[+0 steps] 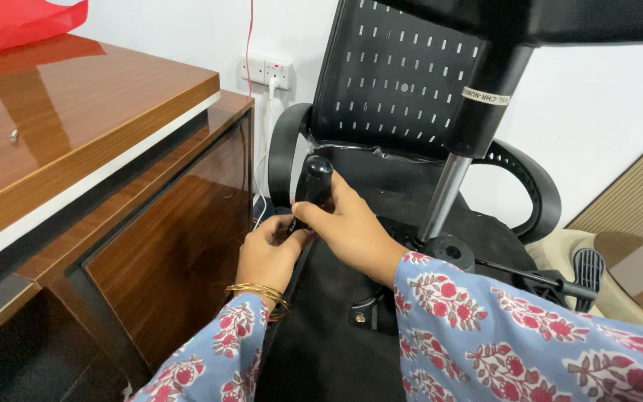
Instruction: The person uses a screwdriver to tighten screws on the underside of an overturned office chair, securing the base and armrest brackets to the seat frame. The hands repeatedly position screws and turn the screwdriver to fasten multiple attachment points.
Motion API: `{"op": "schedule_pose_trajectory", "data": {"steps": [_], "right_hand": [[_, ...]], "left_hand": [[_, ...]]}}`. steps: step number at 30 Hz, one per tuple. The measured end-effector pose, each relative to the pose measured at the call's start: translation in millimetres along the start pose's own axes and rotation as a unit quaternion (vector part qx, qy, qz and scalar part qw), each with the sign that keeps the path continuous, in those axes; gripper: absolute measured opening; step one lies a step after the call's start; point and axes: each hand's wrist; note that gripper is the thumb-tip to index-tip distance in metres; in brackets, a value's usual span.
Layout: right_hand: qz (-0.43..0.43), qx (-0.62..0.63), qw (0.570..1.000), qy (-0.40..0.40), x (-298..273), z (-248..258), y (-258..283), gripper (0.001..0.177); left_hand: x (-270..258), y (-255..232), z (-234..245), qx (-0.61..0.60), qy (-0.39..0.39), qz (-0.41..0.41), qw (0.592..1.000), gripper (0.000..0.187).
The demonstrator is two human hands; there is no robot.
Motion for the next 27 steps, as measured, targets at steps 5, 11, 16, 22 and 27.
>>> {"op": "schedule_pose_trajectory", "data": {"steps": [5, 11, 16, 22, 27], "right_hand": [[-0.014, 0.008, 1.0, -0.006, 1, 1, 2, 0.033], [-0.013, -0.078, 0.994, -0.08, 1, 1, 10, 0.036], [-0.01, -0.063, 0.995, -0.076, 0, -2, 8, 0.049], [-0.011, 0.011, 1.0, -0.015, -4, 3, -7, 0.047], [-0.029, 0.073, 0.99, -0.118, -9, 10, -1, 0.043]], "left_hand": [[-2, 2, -5, -0.038, -0.02, 0.004, 0.999, 0.036], [-10, -1, -6, -0.002, -0.083, -0.013, 0.996, 0.049], [-14, -1, 2, 0.07, -0.029, -0.019, 0.997, 0.038], [-11, 3, 0, 0.045, -0.009, -0.015, 0.999, 0.036], [-13, 14, -5, 0.117, -0.073, -0.057, 0.989, 0.045]]}}
Point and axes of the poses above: each hand's wrist, its own x-axis towards the middle knuckle, its own z-axis out of the back of the hand, y = z × x, and after that the axes turned 5 degrees about x, right-handed
